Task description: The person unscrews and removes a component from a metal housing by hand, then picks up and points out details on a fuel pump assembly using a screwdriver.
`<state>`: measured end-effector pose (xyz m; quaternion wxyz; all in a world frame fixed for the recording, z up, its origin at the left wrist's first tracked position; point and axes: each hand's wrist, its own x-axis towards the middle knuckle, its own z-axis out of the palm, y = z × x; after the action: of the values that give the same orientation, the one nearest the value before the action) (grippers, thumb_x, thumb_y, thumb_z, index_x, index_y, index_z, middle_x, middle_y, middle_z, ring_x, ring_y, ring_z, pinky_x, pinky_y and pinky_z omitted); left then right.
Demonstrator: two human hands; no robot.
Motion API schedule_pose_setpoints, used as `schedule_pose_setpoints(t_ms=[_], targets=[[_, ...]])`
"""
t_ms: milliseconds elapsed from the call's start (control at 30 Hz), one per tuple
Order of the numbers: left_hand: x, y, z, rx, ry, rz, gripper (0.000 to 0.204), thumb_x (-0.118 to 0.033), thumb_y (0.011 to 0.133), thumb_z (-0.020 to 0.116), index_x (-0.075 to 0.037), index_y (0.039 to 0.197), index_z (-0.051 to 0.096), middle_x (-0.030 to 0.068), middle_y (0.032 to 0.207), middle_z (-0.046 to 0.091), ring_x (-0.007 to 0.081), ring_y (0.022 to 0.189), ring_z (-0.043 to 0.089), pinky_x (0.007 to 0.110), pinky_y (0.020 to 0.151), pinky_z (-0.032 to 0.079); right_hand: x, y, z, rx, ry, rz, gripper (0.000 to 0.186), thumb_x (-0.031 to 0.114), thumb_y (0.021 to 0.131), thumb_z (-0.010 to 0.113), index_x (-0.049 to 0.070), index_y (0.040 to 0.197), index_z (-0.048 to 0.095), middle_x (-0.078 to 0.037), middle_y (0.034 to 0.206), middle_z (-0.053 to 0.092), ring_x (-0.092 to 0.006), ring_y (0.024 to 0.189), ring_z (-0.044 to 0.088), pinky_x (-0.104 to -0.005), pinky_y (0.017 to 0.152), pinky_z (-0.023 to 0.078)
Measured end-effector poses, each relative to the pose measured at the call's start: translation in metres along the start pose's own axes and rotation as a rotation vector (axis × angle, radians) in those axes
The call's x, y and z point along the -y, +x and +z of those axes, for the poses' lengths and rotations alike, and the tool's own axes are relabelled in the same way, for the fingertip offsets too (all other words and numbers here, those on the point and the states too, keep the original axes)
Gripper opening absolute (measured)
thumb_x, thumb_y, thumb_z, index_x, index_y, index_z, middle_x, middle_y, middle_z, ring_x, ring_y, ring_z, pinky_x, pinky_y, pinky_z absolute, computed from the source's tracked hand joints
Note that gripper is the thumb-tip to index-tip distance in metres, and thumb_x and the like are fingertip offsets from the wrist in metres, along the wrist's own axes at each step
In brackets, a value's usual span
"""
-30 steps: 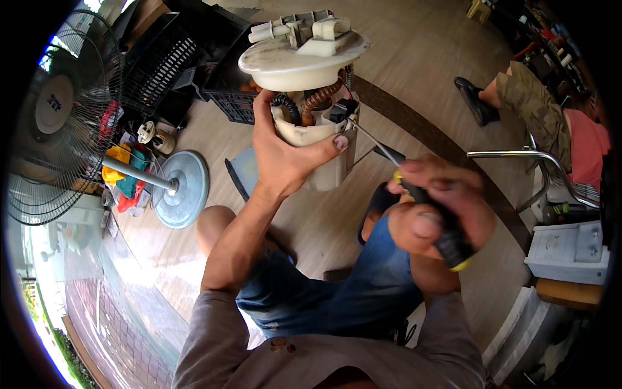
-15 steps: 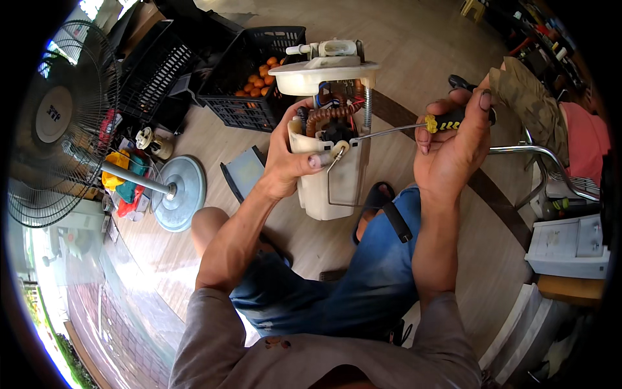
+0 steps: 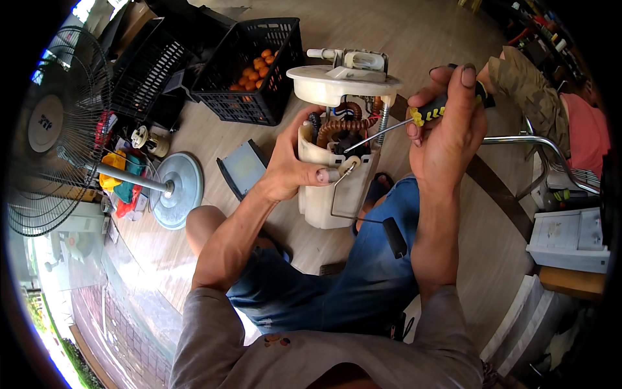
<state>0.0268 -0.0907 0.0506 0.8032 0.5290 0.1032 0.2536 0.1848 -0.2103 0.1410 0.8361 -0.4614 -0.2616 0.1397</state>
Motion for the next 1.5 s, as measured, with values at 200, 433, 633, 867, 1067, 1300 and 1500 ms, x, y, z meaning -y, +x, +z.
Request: schedule_pose_setpoints(t_ms=[200,433,633,867,1067,1300,1500], targets=[[0.003,-0.003,-0.001,-0.003,0.037,-0.005,0.127,-0.032,0.051,0.1,0.006,0.151,0.031,0.0176,0.136,0.055,0.0258,0.127,0.055,0.038,0.109,0.044,0.0,0.0,0.004,0.02,0.002,-0.001,0.049,0.05,0.094,0.071,0.002,0.094,0.06,-0.009,0.061,0.063,-0.009,0.039,0.047,-0.0229,0.037,0.034],[0.004,-0.005,0.0,-0.008,0.061,-0.028,0.127,-0.032,0.052,0.099,0.006,0.151,0.031,0.018,0.136,0.055,0.0257,0.126,0.056,0.037,0.109,0.044,-0.004,0.0,0.005,0.051,-0.004,-0.046,0.048,0.049,0.095,0.07,0.002,0.093,0.06,-0.008,0.06,0.062,-0.0082,0.041,0.048,-0.0224,0.038,0.033],[0.006,-0.004,0.001,-0.01,0.065,-0.037,0.126,-0.03,0.052,0.099,0.006,0.151,0.03,0.0178,0.136,0.056,0.0254,0.126,0.056,0.037,0.109,0.044,-0.005,0.002,0.004,0.078,-0.034,-0.068,0.049,0.05,0.095,0.069,0.002,0.093,0.06,-0.007,0.058,0.061,-0.0077,0.043,0.049,-0.0224,0.039,0.034],[0.008,-0.005,-0.001,-0.008,0.073,-0.064,0.124,-0.028,0.053,0.099,0.006,0.151,0.031,0.0171,0.135,0.056,0.025,0.125,0.057,0.037,0.109,0.044,-0.003,-0.001,0.006,0.065,-0.147,-0.198,0.046,0.046,0.1,0.06,0.0,0.096,0.061,-0.007,0.058,0.058,-0.0097,0.044,0.046,-0.0244,0.039,0.033],[0.005,-0.006,0.003,-0.004,0.131,-0.048,0.122,-0.025,0.054,0.099,0.006,0.151,0.032,0.0168,0.135,0.057,0.0241,0.124,0.057,0.038,0.108,0.045,-0.005,-0.003,0.002,0.084,-0.105,-0.415,0.036,0.034,0.099,0.062,-0.002,0.093,0.059,-0.006,0.053,0.057,-0.0123,0.044,0.051,-0.0257,0.048,0.041],[0.001,-0.009,0.009,-0.001,0.136,-0.046,0.12,-0.023,0.054,0.099,0.006,0.15,0.033,0.0164,0.133,0.059,0.0238,0.122,0.059,0.038,0.107,0.047,-0.01,-0.003,0.001,0.003,-0.039,-0.356,0.032,0.028,0.098,0.064,-0.001,0.087,0.058,-0.005,0.056,0.059,-0.0133,0.046,0.056,-0.0254,0.052,0.044],[0.0,-0.012,0.01,-0.032,0.127,-0.054,0.117,-0.022,0.056,0.098,0.006,0.15,0.033,0.0167,0.132,0.059,0.0232,0.122,0.059,0.037,0.106,0.047,-0.008,-0.002,0.008,-0.011,-0.089,-0.265,0.033,0.028,0.098,0.062,0.001,0.081,0.053,-0.002,0.058,0.054,-0.0142,0.045,0.057,-0.0269,0.046,0.043]])
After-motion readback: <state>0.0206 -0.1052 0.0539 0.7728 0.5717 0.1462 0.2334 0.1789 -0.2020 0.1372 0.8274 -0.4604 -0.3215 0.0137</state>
